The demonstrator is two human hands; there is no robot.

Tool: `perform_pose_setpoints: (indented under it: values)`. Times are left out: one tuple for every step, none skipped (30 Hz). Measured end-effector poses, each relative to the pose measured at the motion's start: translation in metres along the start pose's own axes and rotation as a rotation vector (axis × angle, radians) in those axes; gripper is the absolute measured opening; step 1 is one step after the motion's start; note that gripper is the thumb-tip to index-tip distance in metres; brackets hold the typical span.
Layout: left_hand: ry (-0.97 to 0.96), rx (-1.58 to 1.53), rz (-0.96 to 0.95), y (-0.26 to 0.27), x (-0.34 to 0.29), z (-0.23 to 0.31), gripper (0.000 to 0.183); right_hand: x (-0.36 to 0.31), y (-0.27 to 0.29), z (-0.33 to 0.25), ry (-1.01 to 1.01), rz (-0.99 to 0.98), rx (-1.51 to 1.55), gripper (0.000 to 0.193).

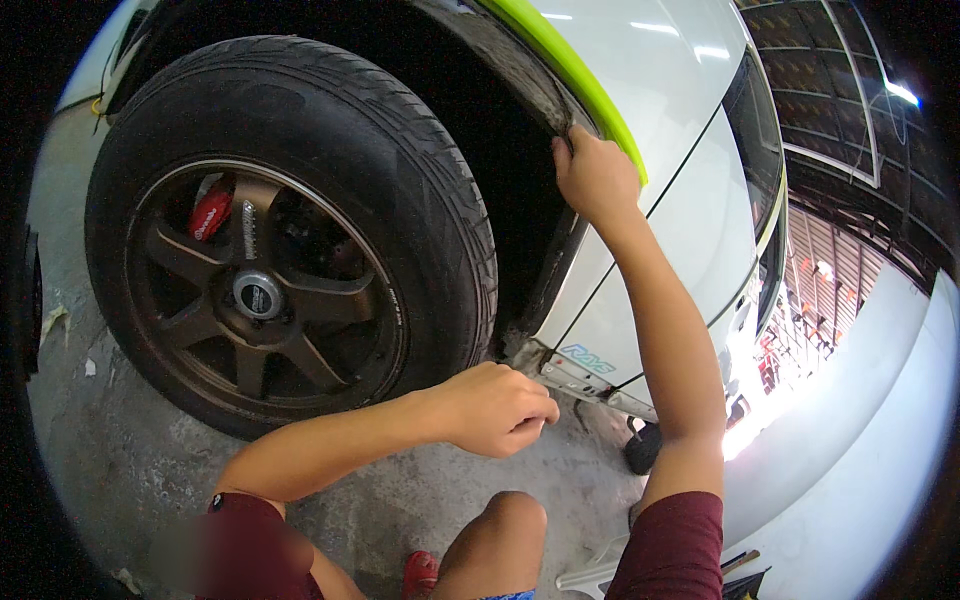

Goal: Repairing or adjusting the fender liner and trim on a vehicle wheel well.

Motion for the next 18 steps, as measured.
perform_pose_setpoints:
  values:
    - [0.009,-0.005,-0.013,-0.001,0.0,0.0,0.012,0.001,0.001,-0.001,0.04,-0.032,0.041,0.037]
    - [0.017,-0.011,-0.027,-0.002,-0.001,0.0,0.012,0.002,0.002,0.002,0.04,-0.031,0.04,0.037]
    - [0.017,-0.007,-0.025,-0.003,-0.001,-0.001,0.012,0.002,0.004,0.003,0.032,-0.044,0.18,0.036]
    - [-0.004,-0.008,-0.033,-0.005,-0.001,-0.001,0.012,0.002,0.005,0.003,0.024,-0.057,0.318,0.036]
    - [-0.026,-0.009,-0.042,-0.005,0.0,-0.001,0.013,0.001,0.009,0.004,0.025,-0.053,0.319,0.036]
    - [-0.028,-0.008,-0.042,-0.005,0.0,-0.001,0.013,-0.004,0.016,0.001,0.022,-0.097,0.37,0.036]
    - [-0.008,-0.011,-0.069,-0.005,-0.001,-0.002,0.013,-0.009,0.022,-0.005,0.021,-0.144,0.425,0.036]
    - [0.012,-0.014,-0.096,-0.005,-0.002,-0.003,0.013,-0.015,0.032,-0.012,0.022,-0.144,0.429,0.036]
    - [0.018,-0.01,-0.095,-0.004,-0.004,-0.005,0.013,-0.022,0.044,-0.023,0.02,-0.235,0.379,0.037]
    - [0.028,-0.013,-0.092,-0.004,-0.005,-0.005,0.013,-0.027,0.049,-0.027,0.013,-0.326,0.323,0.038]
    - [0.04,-0.015,-0.089,-0.003,-0.007,-0.005,0.014,-0.028,0.048,-0.028,0.013,-0.328,0.325,0.038]
    - [0.039,-0.02,-0.097,-0.003,-0.006,-0.005,0.014,-0.028,0.046,-0.022,0.02,-0.339,0.287,0.037]
    - [0.057,0.002,-0.113,-0.003,-0.004,-0.006,0.014,-0.029,0.043,-0.017,0.028,-0.351,0.25,0.037]
    - [0.076,0.025,-0.13,-0.003,-0.002,-0.007,0.014,-0.029,0.033,-0.008,0.021,-0.353,0.253,0.037]
    - [0.066,0.023,-0.132,-0.003,0.0,-0.005,0.014,-0.029,0.023,0.005,0.018,-0.229,0.219,0.036]
    - [0.061,0.012,-0.078,-0.002,0.001,-0.005,0.014,-0.027,0.016,0.012,0.019,-0.107,0.191,0.035]
    - [0.055,0.002,-0.024,0.0,0.002,-0.005,0.015,-0.024,0.01,0.019,0.019,-0.104,0.192,0.035]
    - [0.058,0.006,-0.025,0.002,0.001,-0.005,0.015,-0.02,0.01,0.019,-0.037,-0.014,0.233,0.033]
Point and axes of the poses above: each hand's wrist, its own x-axis towards the middle knuckle, its own y-axis out of the back of the hand, z = x × y, the point moved 2 cm from there along x, towards the middle knuckle, and after that the axes turned 3 degrees about z, right-handed, at the moved point
